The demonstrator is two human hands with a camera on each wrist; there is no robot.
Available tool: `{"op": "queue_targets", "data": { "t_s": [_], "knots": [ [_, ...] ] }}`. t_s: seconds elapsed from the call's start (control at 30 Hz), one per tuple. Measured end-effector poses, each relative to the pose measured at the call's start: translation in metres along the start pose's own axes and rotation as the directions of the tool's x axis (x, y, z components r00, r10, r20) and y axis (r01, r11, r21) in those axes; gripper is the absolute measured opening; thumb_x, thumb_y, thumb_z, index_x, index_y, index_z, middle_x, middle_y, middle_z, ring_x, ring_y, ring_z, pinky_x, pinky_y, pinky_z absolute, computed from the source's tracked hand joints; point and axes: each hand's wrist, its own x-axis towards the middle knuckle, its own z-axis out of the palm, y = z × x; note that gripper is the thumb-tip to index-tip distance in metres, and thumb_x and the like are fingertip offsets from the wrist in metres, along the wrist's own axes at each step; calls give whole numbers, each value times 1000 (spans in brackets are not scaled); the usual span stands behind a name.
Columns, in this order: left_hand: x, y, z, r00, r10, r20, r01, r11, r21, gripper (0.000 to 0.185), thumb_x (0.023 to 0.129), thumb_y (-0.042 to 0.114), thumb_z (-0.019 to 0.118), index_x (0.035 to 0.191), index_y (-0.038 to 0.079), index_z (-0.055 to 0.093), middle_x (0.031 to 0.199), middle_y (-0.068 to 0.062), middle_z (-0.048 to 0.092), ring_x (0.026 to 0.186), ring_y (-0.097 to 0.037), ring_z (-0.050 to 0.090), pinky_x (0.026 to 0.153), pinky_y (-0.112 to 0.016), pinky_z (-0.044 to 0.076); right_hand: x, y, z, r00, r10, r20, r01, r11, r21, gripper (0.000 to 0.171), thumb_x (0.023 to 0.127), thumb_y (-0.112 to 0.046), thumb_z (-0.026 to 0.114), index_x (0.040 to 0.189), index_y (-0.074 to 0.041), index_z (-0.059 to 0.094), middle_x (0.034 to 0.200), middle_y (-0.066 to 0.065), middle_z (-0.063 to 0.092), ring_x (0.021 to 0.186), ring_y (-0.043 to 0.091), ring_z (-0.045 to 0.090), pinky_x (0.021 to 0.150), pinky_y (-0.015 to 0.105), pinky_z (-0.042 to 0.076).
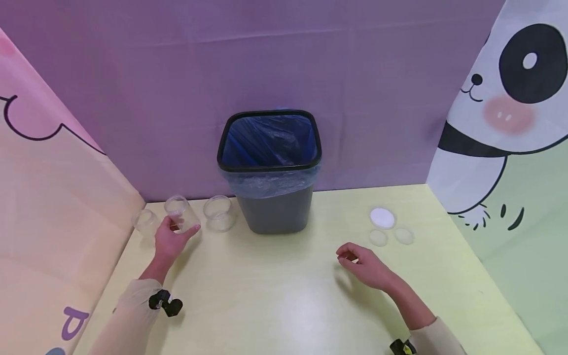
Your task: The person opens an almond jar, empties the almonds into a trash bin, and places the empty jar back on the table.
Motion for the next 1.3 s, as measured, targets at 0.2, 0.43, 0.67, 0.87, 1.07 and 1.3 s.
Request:
{"op": "queue_targets", "data": {
  "t_s": [0.2,0.43,0.67,0.87,1.07,1.3],
  "knots": [
    [-4,-5,2,999,-12,29,12,1000,16,69,80,35,80,126,-3,46,118,-22,53,109,-34,49,85,-40,40,-3,-6,4,998,-18,54,18,1000,5,18,98,-18,58,111,-5,62,108,10,63,96,19,60,81,32,49],
    [-5,-12,4,998,-1,59,-1,999,36,66,81,35,80,122,-4,46,120,-25,53,112,-36,48,92,-45,39,-5,-12,5,997,-14,79,15,1000,-3,20,99,-20,56,112,-5,61,108,9,64,96,18,60,81,32,49],
    [-9,-17,4,992,-42,115,35,998,59,72,82,39,78,127,-6,43,124,-27,49,114,-39,46,97,-49,37,-5,-12,7,996,0,92,0,1000,9,19,99,-20,57,111,-5,61,106,9,64,94,19,60,80,33,49],
    [-9,-19,6,991,-48,126,41,997,60,73,83,38,78,127,-6,41,127,-28,48,117,-40,45,101,-51,36,-5,-9,9,996,9,86,-12,1000,29,19,99,-20,57,112,-6,61,107,8,64,93,19,59,77,34,49],
    [-7,-23,5,990,-58,130,49,996,73,76,83,39,77,131,-7,39,132,-30,46,121,-42,44,104,-53,34,-3,-7,15,996,-3,84,1,1000,28,18,99,-18,57,112,-7,61,108,7,64,93,18,59,78,34,49],
    [-12,-25,5,989,-70,130,58,994,89,77,84,38,77,133,-7,38,133,-31,46,123,-43,43,105,-54,32,-2,-6,23,992,-2,124,2,1000,3,20,99,-20,56,112,-5,61,108,8,64,93,19,60,80,35,49]
  ]
}}
